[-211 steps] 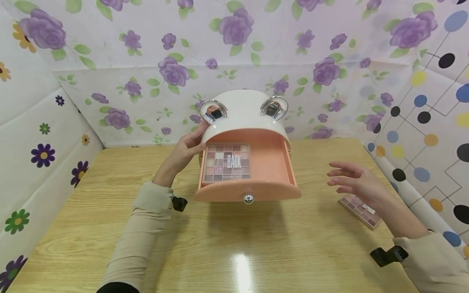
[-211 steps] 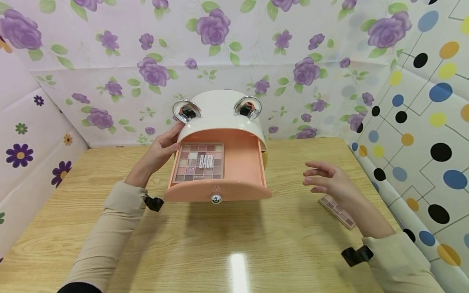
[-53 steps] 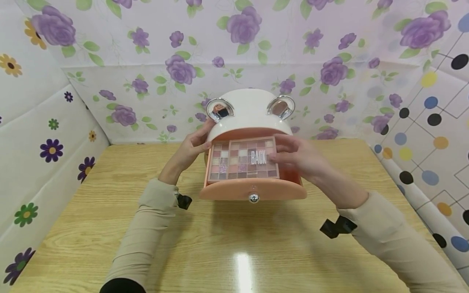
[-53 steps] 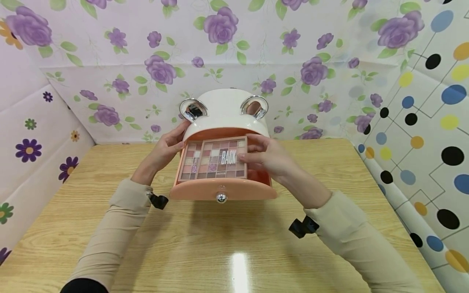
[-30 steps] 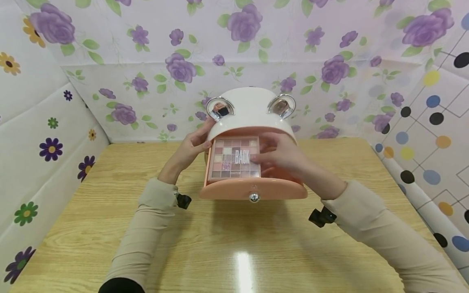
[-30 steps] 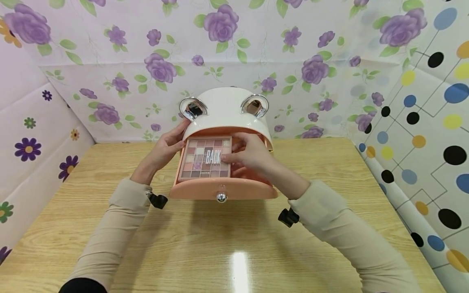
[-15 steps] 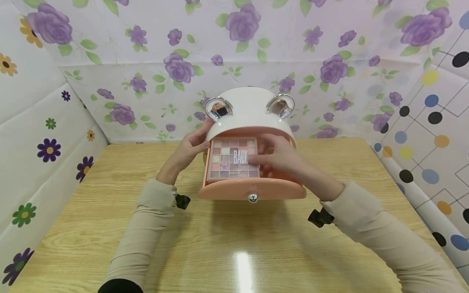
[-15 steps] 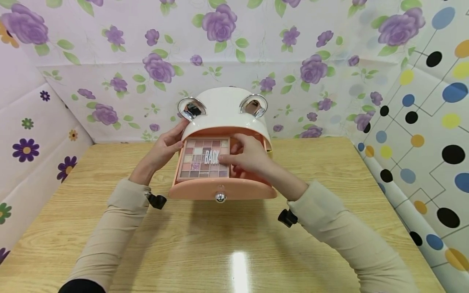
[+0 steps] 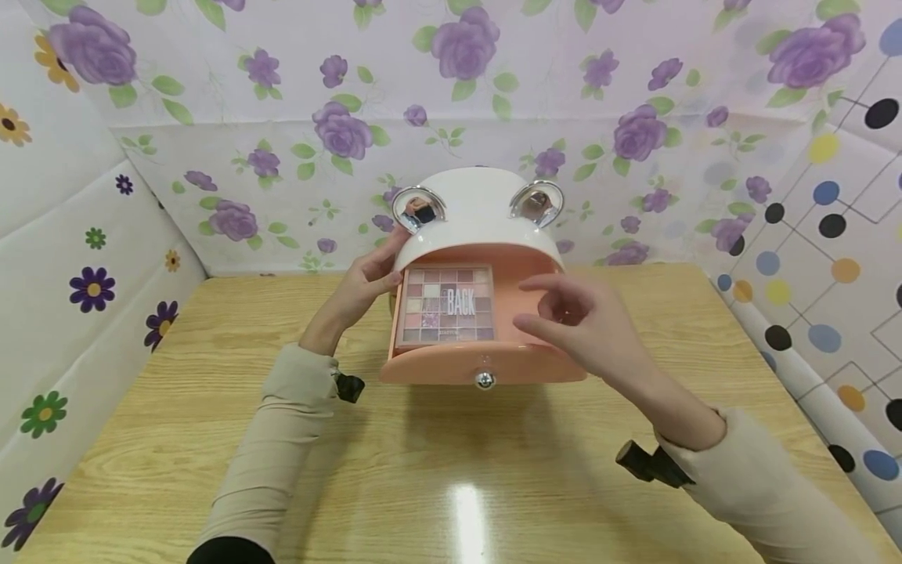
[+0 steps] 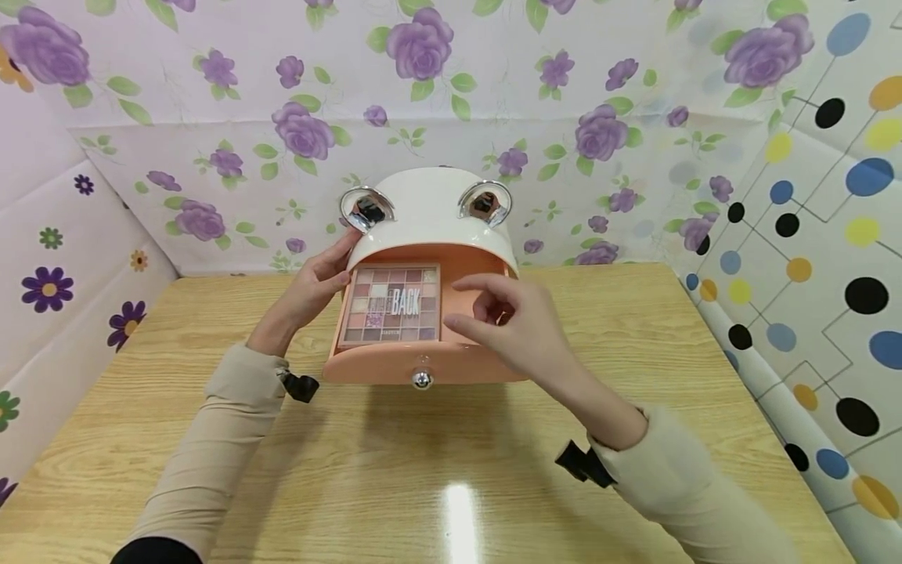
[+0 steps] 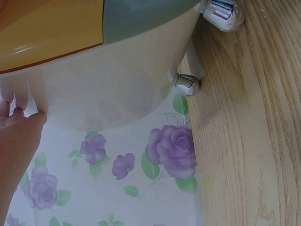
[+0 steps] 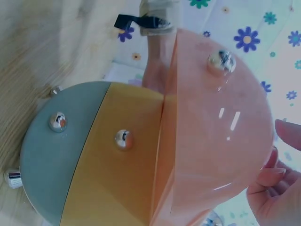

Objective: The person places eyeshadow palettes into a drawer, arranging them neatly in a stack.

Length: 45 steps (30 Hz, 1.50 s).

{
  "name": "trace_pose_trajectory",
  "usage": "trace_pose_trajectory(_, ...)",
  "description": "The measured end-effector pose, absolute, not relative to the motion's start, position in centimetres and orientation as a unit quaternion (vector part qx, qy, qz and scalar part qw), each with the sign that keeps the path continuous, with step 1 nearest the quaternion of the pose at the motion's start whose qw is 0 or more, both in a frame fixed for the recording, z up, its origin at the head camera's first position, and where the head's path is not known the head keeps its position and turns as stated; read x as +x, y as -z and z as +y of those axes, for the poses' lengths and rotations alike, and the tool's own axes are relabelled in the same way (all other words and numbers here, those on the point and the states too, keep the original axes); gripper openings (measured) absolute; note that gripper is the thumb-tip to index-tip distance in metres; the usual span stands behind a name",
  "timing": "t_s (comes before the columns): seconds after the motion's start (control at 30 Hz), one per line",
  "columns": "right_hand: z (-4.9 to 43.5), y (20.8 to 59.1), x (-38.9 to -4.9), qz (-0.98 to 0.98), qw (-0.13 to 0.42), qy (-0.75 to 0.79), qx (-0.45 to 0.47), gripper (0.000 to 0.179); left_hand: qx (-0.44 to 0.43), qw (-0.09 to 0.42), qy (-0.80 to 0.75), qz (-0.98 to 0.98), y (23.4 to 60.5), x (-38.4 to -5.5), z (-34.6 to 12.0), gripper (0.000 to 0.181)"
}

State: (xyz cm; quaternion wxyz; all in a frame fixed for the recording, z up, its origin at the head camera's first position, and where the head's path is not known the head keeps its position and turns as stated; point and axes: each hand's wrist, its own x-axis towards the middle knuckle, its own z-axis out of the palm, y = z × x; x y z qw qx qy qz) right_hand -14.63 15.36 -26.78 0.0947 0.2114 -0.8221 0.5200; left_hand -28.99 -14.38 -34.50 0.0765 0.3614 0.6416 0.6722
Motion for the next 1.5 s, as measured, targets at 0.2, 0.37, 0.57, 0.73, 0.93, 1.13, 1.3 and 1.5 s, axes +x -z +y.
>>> trace_pose_trajectory(0.2, 15.5, 28.2, -12.7, -0.774, 0.207, -0.508, 0.317, 0.025, 0.356, 0.079, -0.675, 0.641, 34.4, -28.8, -14.4, 0.091)
trace_pose_trajectory(0.37, 14.9, 30.0, -11.7, -0.735, 0.207, -0.486, 0.424, 0.022, 0.357, 0.079, -0.676, 0.640, 34.3, -28.7, -14.4, 0.092)
trace_pose_trajectory(0.57, 13.4, 31.9, -11.5, -0.740, 0.166, -0.455, 0.466, 0.028, 0.359, 0.080, -0.675, 0.639, 34.4, -28.8, -14.3, 0.090)
trace_pose_trajectory(0.73, 12.5, 33.3, -12.1, -0.744, 0.202, -0.438, 0.463, 0.023, 0.363, 0.077, -0.675, 0.638, 34.5, -28.9, -14.3, 0.088)
trace_pose_trajectory(0.93, 11.9, 33.8, -12.5, -0.759, 0.265, -0.412, 0.429, 0.030, 0.365, 0.077, -0.671, 0.641, 34.6, -29.0, -14.4, 0.087)
trace_pose_trajectory(1.13, 11.7, 33.6, -12.9, -0.751, 0.308, -0.405, 0.421, 0.030, 0.371, 0.055, -0.653, 0.658, 34.7, -29.1, -14.5, 0.079)
trace_pose_trajectory(1.3, 11.7, 33.0, -13.5, -0.752, 0.313, -0.407, 0.414, 0.030, 0.361, 0.051, -0.655, 0.662, 34.7, -29.0, -14.5, 0.067)
trace_pose_trajectory(1.5, 11.6, 32.8, -14.6, -0.756, 0.313, -0.411, 0.403, 0.021, 0.341, 0.061, -0.667, 0.659, 34.5, -28.8, -14.3, 0.050)
